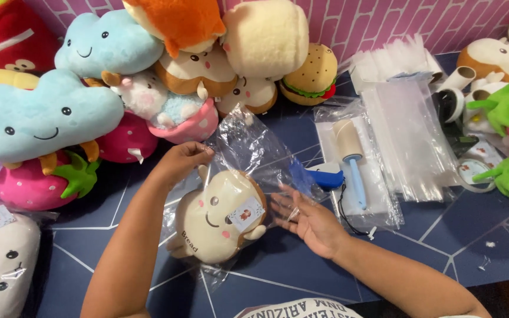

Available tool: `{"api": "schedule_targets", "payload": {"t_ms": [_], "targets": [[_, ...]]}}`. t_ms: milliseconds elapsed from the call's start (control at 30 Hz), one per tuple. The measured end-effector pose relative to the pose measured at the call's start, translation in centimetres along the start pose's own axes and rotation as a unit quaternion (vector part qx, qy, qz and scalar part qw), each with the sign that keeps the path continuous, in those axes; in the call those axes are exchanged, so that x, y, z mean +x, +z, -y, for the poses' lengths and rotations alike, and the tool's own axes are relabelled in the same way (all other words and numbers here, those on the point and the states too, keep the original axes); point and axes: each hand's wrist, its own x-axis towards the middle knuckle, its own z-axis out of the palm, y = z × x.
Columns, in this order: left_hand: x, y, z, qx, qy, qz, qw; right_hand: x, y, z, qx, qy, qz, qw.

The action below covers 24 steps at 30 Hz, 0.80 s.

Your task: Cleaning a plush toy with a lint roller, attaching a tag using a tagging gun, and packaging it in a plastic bag.

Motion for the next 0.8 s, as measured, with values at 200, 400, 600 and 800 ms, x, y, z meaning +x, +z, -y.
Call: {"api": "schedule_targets", "payload": {"t_ms": [200, 400, 600, 800], "targets": [[-2.6, -4.3, -3.2, -0.043, 0.094, -0.112, 0.988, 1.3, 4.7, 6.8, -0.123, -0.136, 0.076, 0.98], [-8.6, -5.5, -2.8, 0.021, 0.275, -0.229, 0.934, -1.1, 7.4, 10.0, -0.394, -0.427, 0.212, 0.786], [-12.1, -2.0, 9.6, 0.005, 0.317, -0.152, 0.936, 3.8, -0.6, 3.8, -0.587, -0.585, 0.291, 0.478], [-15.8, -1.3, 17.8, 0.392, 0.386, -0.1, 0.829, 3.0, -6.9, -1.6, -0.697, -0.597, 0.299, 0.262]]}}
